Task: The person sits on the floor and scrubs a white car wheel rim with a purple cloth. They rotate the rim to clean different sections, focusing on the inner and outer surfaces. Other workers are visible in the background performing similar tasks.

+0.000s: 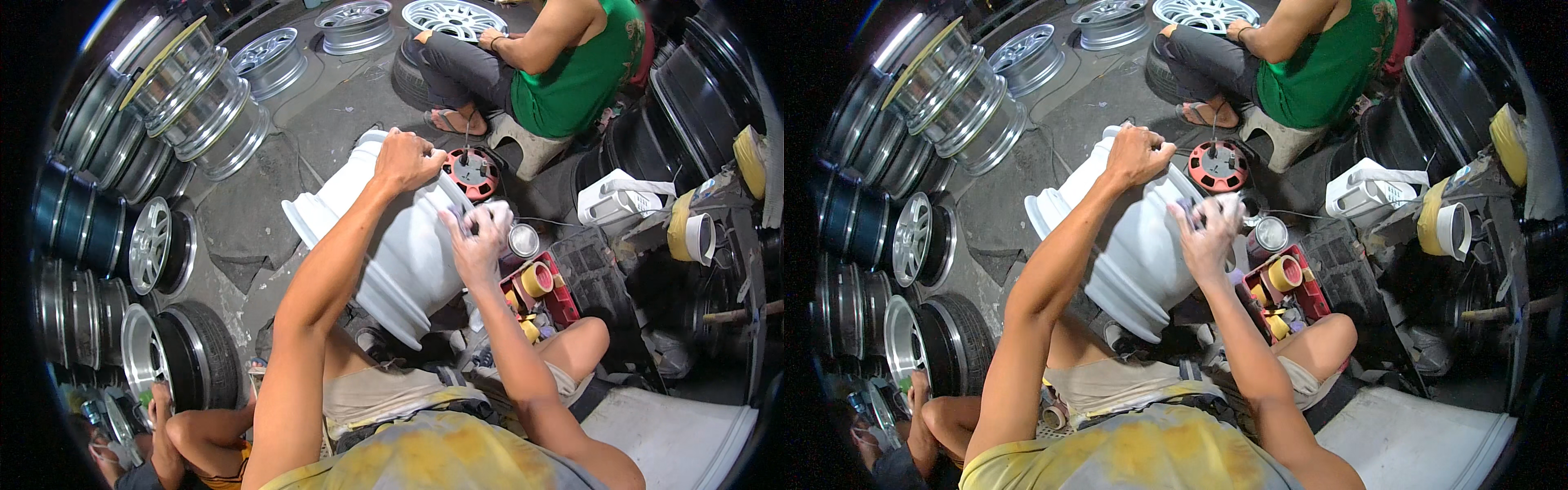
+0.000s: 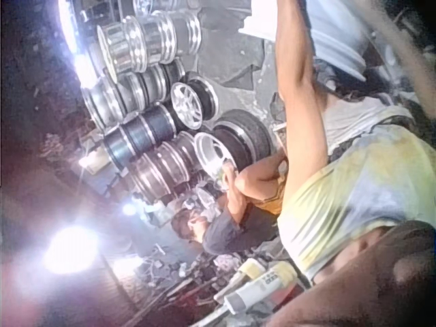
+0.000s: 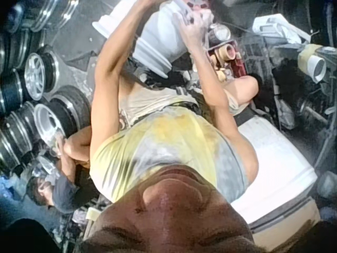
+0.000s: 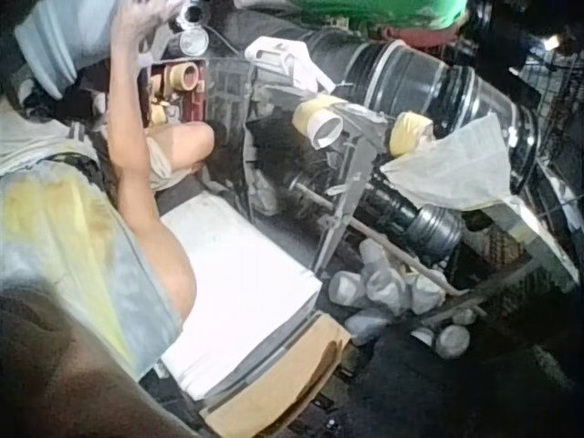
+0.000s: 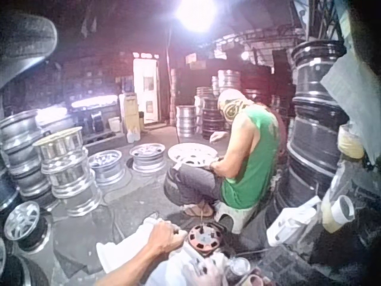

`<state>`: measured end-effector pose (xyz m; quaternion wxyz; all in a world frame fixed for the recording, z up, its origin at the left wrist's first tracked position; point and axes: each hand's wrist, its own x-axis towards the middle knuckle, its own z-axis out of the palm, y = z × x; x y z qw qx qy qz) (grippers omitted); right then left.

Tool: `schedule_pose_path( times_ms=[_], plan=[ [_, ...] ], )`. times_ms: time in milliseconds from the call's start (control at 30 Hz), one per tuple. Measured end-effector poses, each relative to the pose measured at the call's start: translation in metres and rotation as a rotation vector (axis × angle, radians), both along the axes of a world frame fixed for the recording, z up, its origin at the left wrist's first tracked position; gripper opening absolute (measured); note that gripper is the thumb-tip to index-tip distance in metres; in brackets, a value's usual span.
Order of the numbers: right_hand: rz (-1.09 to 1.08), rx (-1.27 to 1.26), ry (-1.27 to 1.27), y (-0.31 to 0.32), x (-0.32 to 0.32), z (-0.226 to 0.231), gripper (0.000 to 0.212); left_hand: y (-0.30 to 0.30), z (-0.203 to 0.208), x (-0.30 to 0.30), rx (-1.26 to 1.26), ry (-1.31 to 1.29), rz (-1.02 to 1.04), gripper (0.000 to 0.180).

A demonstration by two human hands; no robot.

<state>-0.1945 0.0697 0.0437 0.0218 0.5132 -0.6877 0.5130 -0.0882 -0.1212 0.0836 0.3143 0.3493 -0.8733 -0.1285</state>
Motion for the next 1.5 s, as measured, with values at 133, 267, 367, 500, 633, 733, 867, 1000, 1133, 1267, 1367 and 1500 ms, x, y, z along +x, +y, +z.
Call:
schedule_pose_path(
  times_ms=[133, 267, 367, 500, 633, 733, 867, 1000, 1133, 1267, 1367, 1500],
  plan=[
    [-0.021, -0.018, 0.011, 0.006, -0.002, -0.012, 0.049, -0.001, 0.001, 0.003, 0.045, -0.028, -0.002, 0.038],
    [-0.057, 0.035, -0.075, 0.025, -0.004, -0.021, 0.048, 0.002, -0.003, 0.002, 0.041, -0.019, 0.000, 0.039],
    [-0.052, 0.027, -0.052, -0.006, 0.001, 0.005, 0.048, 0.004, 0.004, -0.001, 0.074, -0.082, 0.007, 0.040],
    [0.034, 0.004, -0.157, 0.021, -0.006, -0.020, 0.047, -0.003, -0.007, 0.004, 0.015, -0.026, 0.011, 0.040],
    [0.050, 0.015, -0.208, 0.010, -0.006, -0.010, 0.047, 0.001, 0.002, -0.001, 0.079, -0.104, 0.008, 0.041],
    [0.043, -0.005, -0.183, -0.001, 0.000, -0.004, 0.047, -0.001, -0.004, 0.003, 0.066, -0.068, 0.000, 0.042],
    [0.027, -0.063, -0.064, 0.020, -0.008, -0.016, 0.047, 0.001, -0.001, 0.003, 0.066, -0.090, -0.009, 0.043],
    [0.038, -0.034, 0.063, 0.000, -0.003, 0.004, 0.047, -0.001, -0.003, -0.001, 0.049, -0.068, 0.001, 0.044],
    [0.049, -0.061, 0.166, 0.019, -0.010, -0.010, 0.045, -0.005, 0.000, 0.007, 0.047, -0.077, 0.015, 0.046],
    [0.018, -0.067, 0.184, 0.009, -0.010, 0.001, 0.045, -0.001, 0.007, 0.000, 0.063, -0.118, 0.016, 0.045],
    [0.058, -0.058, 0.169, -0.018, 0.006, 0.020, 0.045, -0.002, -0.003, 0.005, 0.064, -0.104, 0.008, 0.045],
    [0.052, -0.057, 0.150, 0.013, -0.011, -0.008, 0.045, 0.002, -0.002, 0.008, 0.060, -0.015, -0.021, 0.041]
  ],
)
